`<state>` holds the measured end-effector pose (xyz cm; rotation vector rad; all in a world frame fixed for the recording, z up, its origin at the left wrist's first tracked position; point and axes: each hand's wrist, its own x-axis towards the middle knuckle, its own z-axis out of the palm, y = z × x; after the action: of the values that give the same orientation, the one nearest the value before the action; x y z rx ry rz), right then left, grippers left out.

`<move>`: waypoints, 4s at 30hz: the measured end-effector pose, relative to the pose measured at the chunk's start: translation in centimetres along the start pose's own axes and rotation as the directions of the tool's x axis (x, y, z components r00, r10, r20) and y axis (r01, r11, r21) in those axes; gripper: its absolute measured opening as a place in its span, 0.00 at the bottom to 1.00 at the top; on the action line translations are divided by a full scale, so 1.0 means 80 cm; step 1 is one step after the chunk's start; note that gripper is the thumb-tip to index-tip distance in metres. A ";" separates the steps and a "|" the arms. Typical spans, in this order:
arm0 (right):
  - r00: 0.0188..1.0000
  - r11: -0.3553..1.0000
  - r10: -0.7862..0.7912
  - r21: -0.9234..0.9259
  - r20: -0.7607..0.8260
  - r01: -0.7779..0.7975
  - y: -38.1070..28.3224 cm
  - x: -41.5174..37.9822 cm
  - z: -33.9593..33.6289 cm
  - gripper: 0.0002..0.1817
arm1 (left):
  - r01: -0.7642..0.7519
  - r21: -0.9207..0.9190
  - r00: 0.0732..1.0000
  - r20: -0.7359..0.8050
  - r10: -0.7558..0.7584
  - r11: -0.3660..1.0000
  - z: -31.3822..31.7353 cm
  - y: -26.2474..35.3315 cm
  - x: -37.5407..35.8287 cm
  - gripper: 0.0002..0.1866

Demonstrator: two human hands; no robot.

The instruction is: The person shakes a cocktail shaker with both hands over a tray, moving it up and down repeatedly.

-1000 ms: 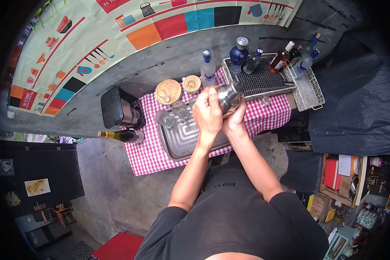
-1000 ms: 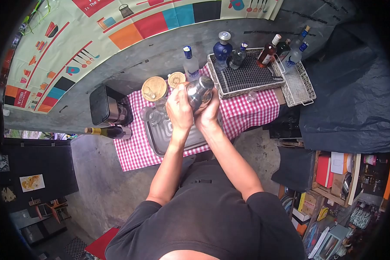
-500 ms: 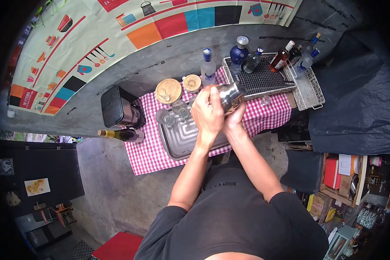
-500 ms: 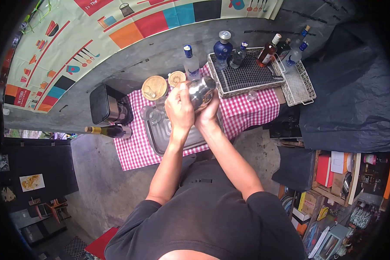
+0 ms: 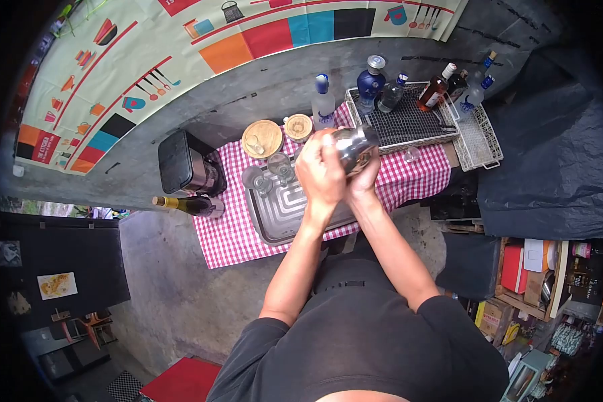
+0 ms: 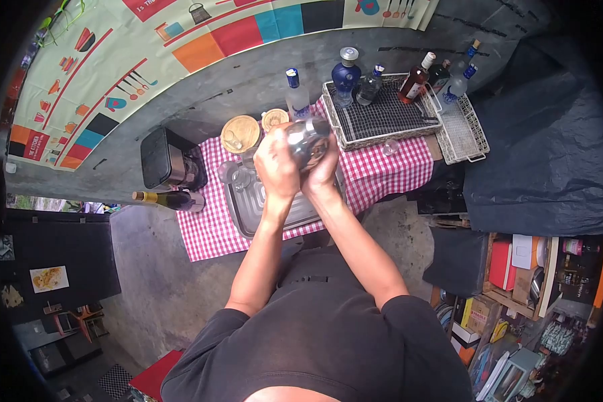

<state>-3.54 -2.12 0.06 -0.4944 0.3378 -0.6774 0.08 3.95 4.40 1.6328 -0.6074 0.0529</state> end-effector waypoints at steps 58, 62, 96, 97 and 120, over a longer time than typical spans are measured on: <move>0.983 0.950 -0.182 -0.259 -0.010 0.174 -0.008 0.005 0.013 0.22 | 0.107 -0.238 0.993 -0.020 -0.115 0.965 0.012 -0.038 0.000 0.20; 0.877 0.484 -0.389 -0.747 0.282 0.455 -0.015 -0.005 0.034 0.18 | 0.298 -0.888 0.892 0.129 -0.433 0.349 0.019 -0.064 -0.015 0.22; 0.995 0.993 0.095 0.061 0.014 -0.096 -0.010 -0.012 0.008 0.25 | 0.022 -0.051 0.999 -0.025 -0.023 0.998 -0.004 -0.002 -0.008 0.23; 0.995 0.985 0.081 0.151 0.054 -0.088 -0.002 -0.014 -0.001 0.28 | 0.021 -0.052 0.999 -0.026 -0.022 0.998 -0.005 0.003 -0.007 0.23; 0.958 0.752 -0.261 -0.598 0.114 0.276 -0.007 -0.014 0.020 0.14 | 0.327 -0.856 0.890 0.138 -0.434 0.400 0.001 -0.053 -0.033 0.25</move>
<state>-3.92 -1.21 1.86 -1.1936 0.4711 -0.8405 -0.46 4.95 -0.49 0.6945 -0.0751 -0.4570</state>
